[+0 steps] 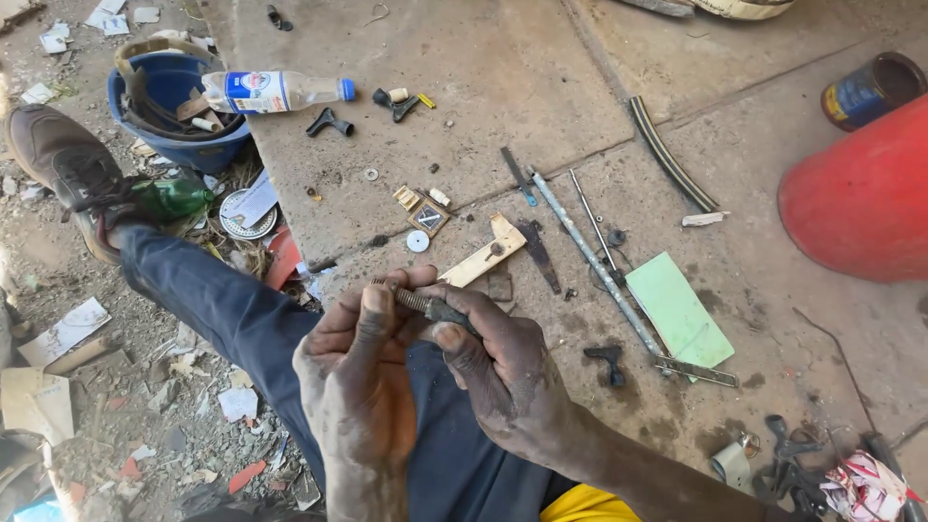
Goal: Assembling a small wooden fixture using metal brackets, screws, and a screwdriver while sitting on the ground.
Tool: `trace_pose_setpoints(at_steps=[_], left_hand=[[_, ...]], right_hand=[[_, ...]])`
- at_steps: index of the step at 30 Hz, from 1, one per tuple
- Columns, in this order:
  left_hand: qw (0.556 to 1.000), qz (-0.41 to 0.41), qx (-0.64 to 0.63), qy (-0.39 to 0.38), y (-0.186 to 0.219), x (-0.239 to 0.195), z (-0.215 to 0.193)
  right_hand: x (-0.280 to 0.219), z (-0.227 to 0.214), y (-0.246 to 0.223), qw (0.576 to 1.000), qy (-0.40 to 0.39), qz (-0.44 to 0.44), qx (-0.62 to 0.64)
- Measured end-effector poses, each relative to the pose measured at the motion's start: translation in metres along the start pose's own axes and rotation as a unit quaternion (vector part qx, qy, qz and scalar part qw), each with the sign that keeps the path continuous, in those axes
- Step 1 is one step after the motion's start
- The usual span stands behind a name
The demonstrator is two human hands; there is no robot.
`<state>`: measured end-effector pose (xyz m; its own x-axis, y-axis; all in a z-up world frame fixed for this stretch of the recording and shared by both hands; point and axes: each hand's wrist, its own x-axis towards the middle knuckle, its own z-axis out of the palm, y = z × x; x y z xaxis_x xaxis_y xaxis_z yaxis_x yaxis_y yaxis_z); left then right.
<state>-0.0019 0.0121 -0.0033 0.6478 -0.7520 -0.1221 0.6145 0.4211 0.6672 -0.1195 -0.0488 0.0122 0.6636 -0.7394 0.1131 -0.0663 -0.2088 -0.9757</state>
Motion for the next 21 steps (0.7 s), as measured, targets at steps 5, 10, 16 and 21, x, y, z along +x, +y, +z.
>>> trace_pose_setpoints(at_steps=[5,10,16,21], left_hand=[[0.998,0.002,-0.003,-0.062,0.008,0.003,-0.008],[0.997,0.008,-0.003,-0.08,0.008,0.002,-0.011],[1.0,-0.004,-0.006,-0.021,0.009,0.001,-0.005],[0.998,-0.035,0.034,0.047,0.005,0.004,-0.004]], right_hand=[[0.002,-0.006,0.005,0.926,-0.071,0.135,0.345],[0.003,-0.003,0.002,0.911,-0.075,0.166,0.371],[0.004,0.009,0.003,0.997,-0.037,-0.003,0.073],[0.01,0.005,0.011,0.989,-0.011,-0.126,-0.076]])
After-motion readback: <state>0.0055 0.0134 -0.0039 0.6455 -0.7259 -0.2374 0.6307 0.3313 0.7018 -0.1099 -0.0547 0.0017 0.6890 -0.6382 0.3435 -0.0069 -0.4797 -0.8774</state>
